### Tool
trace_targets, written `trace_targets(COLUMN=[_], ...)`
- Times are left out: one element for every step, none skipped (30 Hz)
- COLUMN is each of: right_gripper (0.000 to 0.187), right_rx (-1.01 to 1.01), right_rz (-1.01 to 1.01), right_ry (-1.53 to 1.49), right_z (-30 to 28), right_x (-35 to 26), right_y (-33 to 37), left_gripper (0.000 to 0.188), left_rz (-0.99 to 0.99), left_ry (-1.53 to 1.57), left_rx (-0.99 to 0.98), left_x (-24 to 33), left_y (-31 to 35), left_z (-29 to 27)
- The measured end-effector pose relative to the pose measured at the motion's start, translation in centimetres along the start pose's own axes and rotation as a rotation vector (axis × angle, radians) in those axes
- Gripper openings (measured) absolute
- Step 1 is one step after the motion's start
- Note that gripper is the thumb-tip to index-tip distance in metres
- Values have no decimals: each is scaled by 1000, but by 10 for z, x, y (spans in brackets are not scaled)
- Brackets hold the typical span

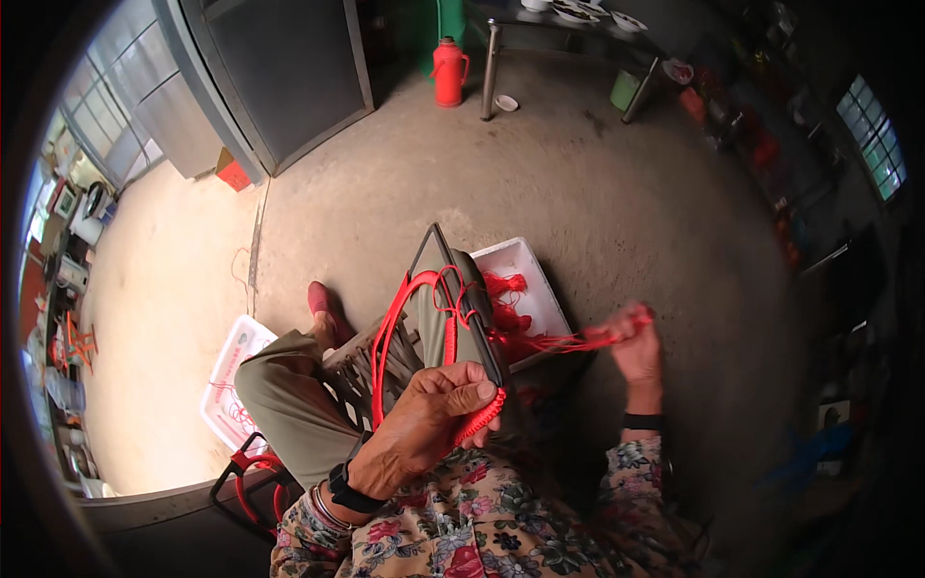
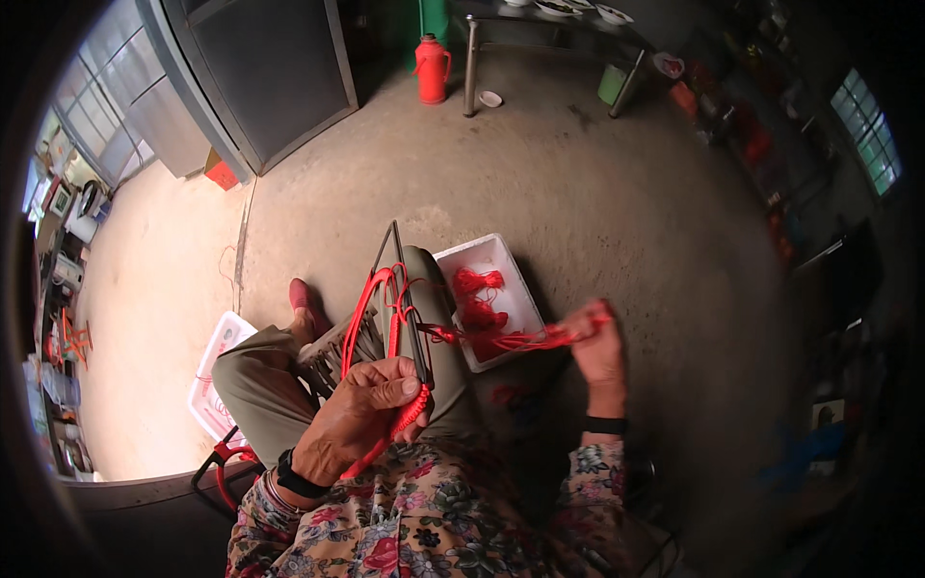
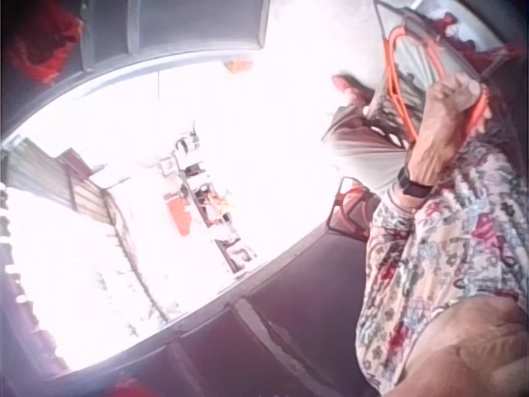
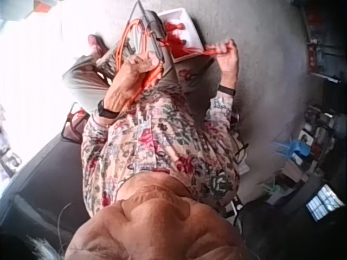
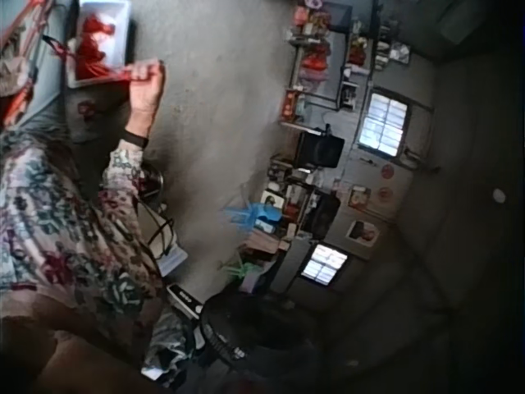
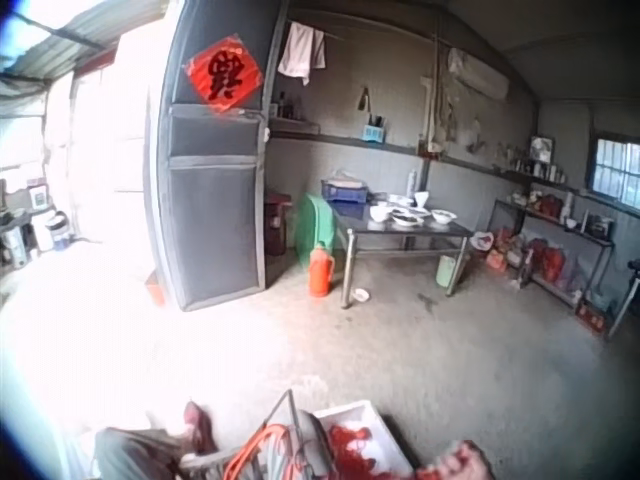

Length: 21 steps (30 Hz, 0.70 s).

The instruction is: The person is weaving a red cord onto a black frame, likely a furniture component.

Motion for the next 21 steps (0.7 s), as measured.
trace_targets(right_gripper=[35,39,44,44,45,41,37,31,31,29,28,28,28,28,29,29,29,26,26,27,27], right_rx=[-109,-158,-200,-292,-387,-393,-398,-421,-433,-462,-471,-410,-350,-357,-373,-330,-289,-69,-75,128,336], right_rz=[88,163,233,281,333,373,415,370,373,348,323,239,156,13,-128,-224,-320,-350,-347,-508,-670], right_ry=[-16,83,190,243,295,354,414,478,475,380,298,325,348,374,394,451,505,674,676,855,1026], right_z=[32,68,99,120,134,143,147,141,139,138,136,129,125,125,126,128,129,126,129,136,139], right_x=[12,21,26,30,36,45,49,54,50,38,18,-4,-25,-42,-55,-67,-75,-79,-79,-81,-84], right_y=[-6,-11,-13,-14,-15,-16,-17,-15,-13,-10,-2,9,20,29,33,35,37,45,43,42,42], left_gripper=[14,13,13,13,13,12,12,12,12,12,12,13,13,13,14,15,15,15,16,16,15], left_rz=[-6,16,34,28,32,35,32,28,34,43,44,47,48,34,29,47,50,40,30,28,47], left_ry=[-11,3,20,14,23,33,30,27,23,25,28,31,38,32,25,-2,4,3,3,9,-8], left_rx=[5,15,14,8,10,11,8,6,14,23,14,10,13,0,-6,4,5,6,7,3,-27], left_x=[-2,-2,-1,0,0,0,0,1,2,4,5,4,6,8,10,7,6,6,7,7,8], left_y=[1,2,2,1,2,1,1,2,3,3,3,5,9,9,8,6,6,6,7,6,6], left_z=[0,0,-1,1,3,4,5,5,2,-1,-1,-2,0,1,0,-2,-3,-5,-5,-5,-5])
Point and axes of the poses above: each hand's wrist, its own y-axis away from the middle knuckle, its own z-axis out of the palm, x = y × z, the point moved 1 cm from there along -y, towards the middle knuckle, and after that the axes turned 4 degrees about z, right-handed, at the moved point
